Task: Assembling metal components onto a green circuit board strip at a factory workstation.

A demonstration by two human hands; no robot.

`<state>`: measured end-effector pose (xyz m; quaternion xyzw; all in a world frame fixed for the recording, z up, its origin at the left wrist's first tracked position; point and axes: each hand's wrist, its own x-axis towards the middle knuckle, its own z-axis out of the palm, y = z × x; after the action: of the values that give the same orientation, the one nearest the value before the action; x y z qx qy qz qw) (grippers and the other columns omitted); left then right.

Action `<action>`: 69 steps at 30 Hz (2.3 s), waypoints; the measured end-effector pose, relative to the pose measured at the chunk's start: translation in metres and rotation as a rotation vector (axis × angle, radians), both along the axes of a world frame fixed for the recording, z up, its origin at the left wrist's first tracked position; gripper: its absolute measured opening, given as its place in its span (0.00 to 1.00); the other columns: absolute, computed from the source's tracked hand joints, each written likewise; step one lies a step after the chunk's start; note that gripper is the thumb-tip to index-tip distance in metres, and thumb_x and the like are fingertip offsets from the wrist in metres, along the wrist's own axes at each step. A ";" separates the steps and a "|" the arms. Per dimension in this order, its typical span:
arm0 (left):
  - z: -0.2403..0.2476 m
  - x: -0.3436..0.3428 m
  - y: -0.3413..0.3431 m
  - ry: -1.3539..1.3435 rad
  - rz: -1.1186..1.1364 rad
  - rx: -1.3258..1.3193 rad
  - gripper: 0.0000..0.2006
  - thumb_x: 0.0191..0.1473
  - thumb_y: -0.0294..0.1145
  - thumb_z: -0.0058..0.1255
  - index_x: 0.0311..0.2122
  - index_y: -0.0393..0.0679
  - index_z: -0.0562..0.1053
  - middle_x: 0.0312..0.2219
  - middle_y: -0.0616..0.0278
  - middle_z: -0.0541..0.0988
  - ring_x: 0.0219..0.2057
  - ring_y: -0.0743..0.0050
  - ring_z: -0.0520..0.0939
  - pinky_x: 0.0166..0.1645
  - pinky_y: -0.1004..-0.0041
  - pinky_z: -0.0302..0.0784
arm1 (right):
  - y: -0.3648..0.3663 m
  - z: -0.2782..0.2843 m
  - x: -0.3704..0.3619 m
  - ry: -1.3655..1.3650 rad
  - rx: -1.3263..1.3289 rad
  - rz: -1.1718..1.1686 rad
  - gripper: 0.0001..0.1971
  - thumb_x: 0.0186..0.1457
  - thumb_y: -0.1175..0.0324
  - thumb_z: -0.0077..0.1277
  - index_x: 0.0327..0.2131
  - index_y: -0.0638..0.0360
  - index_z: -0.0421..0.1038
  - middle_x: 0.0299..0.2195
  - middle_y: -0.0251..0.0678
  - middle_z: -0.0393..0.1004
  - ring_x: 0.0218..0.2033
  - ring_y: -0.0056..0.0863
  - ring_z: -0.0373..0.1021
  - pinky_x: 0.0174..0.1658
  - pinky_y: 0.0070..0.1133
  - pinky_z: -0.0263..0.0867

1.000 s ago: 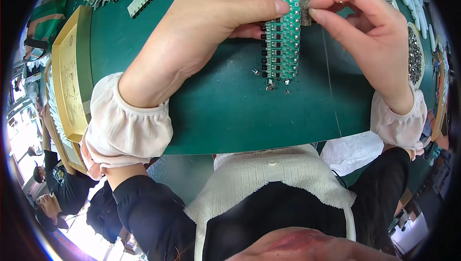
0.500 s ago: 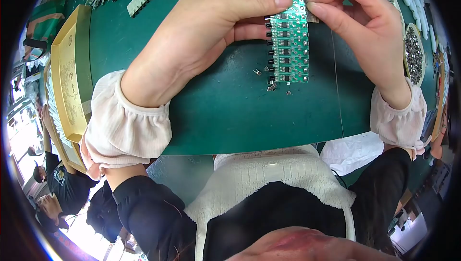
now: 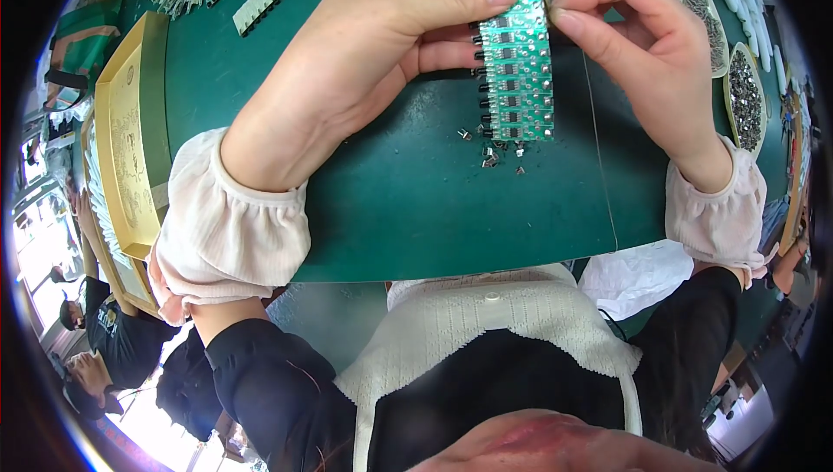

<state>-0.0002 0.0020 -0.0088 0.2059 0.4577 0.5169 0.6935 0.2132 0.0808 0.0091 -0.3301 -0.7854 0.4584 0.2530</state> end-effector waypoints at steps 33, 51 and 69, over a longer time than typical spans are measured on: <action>0.001 -0.001 -0.003 0.141 -0.075 -0.007 0.16 0.59 0.22 0.60 0.48 0.40 0.66 0.34 0.62 0.83 0.34 0.80 0.82 0.38 0.82 0.77 | -0.019 0.021 -0.010 -0.195 0.452 0.058 0.14 0.41 0.80 0.69 0.34 0.64 0.78 0.27 0.37 0.74 0.25 0.28 0.73 0.26 0.20 0.67; 0.004 0.002 -0.001 0.179 0.038 0.195 0.16 0.57 0.19 0.60 0.47 0.43 0.67 0.35 0.62 0.82 0.34 0.79 0.83 0.38 0.80 0.79 | 0.025 0.017 0.003 -0.135 -0.466 0.109 0.06 0.65 0.75 0.53 0.38 0.62 0.66 0.26 0.36 0.78 0.20 0.13 0.70 0.21 0.11 0.60; 0.009 0.002 0.002 0.144 0.071 0.267 0.14 0.58 0.21 0.60 0.45 0.43 0.67 0.34 0.62 0.82 0.33 0.81 0.81 0.35 0.82 0.76 | 0.010 0.011 -0.007 0.015 0.037 0.116 0.05 0.64 0.77 0.52 0.36 0.62 0.65 0.26 0.26 0.69 0.22 0.08 0.64 0.24 0.11 0.57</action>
<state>0.0019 0.0039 0.0003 0.3166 0.4403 0.5813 0.6066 0.2066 0.0910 0.0201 -0.2756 -0.8098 0.4601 0.2378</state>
